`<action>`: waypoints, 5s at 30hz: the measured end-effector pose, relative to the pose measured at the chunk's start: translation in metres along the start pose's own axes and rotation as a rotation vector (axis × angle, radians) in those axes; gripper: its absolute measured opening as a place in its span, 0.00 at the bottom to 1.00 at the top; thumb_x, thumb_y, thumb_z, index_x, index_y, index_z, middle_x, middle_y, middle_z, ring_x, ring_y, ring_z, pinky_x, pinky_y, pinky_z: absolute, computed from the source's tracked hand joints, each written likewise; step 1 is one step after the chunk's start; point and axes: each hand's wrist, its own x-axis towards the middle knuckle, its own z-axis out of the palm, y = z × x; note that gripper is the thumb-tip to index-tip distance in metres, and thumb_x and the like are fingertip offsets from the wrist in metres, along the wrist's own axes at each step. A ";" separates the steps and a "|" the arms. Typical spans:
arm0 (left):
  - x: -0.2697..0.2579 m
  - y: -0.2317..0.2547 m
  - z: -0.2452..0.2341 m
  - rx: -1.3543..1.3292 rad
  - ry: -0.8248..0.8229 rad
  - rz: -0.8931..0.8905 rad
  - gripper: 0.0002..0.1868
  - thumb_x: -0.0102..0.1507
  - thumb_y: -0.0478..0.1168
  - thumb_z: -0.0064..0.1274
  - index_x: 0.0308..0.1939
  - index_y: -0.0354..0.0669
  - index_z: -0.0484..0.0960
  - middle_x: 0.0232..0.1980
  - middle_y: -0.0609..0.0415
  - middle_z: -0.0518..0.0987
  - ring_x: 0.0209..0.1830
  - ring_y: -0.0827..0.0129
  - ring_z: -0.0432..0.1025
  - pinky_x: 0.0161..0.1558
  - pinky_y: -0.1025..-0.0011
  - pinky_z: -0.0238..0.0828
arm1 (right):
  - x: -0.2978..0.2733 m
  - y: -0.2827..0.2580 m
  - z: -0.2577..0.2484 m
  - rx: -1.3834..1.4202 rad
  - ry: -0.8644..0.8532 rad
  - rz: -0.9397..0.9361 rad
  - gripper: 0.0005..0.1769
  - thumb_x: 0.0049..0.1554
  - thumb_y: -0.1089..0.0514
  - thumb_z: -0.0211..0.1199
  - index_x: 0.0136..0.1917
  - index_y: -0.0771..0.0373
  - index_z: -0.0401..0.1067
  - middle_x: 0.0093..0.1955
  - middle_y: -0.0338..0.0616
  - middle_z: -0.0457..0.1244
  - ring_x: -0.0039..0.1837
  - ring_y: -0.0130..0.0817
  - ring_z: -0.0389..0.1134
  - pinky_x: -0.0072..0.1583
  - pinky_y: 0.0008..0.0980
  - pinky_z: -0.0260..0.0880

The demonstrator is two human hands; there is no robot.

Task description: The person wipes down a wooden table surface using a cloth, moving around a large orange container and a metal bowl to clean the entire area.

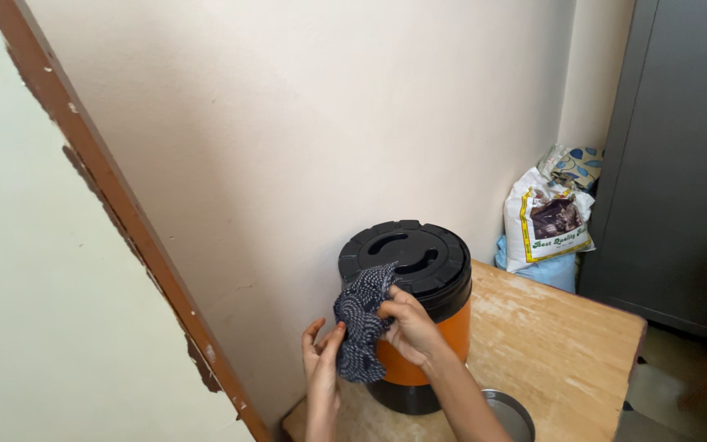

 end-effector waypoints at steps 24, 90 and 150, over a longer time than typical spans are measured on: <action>-0.031 0.036 0.032 -0.124 0.021 0.019 0.18 0.68 0.40 0.49 0.60 0.36 0.78 0.53 0.50 0.84 0.48 0.68 0.78 0.51 0.69 0.75 | -0.017 -0.022 -0.003 0.049 0.266 0.007 0.10 0.57 0.58 0.62 0.50 0.64 0.76 0.47 0.43 0.72 0.48 0.34 0.73 0.53 0.36 0.74; -0.104 -0.124 -0.034 0.286 -0.181 -0.148 0.10 0.61 0.36 0.62 0.43 0.32 0.86 0.37 0.55 0.86 0.31 0.78 0.76 0.35 0.77 0.72 | -0.135 0.056 -0.118 -0.319 0.355 0.052 0.26 0.44 0.71 0.71 0.57 0.66 0.73 0.52 0.44 0.73 0.52 0.36 0.74 0.56 0.36 0.76; -0.214 -0.372 -0.129 0.554 -0.159 -0.495 0.18 0.70 0.47 0.48 0.58 0.41 0.80 0.49 0.55 0.84 0.47 0.72 0.78 0.47 0.74 0.74 | -0.315 0.277 -0.332 -0.709 1.071 0.377 0.28 0.60 0.42 0.58 0.52 0.72 0.79 0.51 0.61 0.72 0.51 0.40 0.69 0.59 0.40 0.66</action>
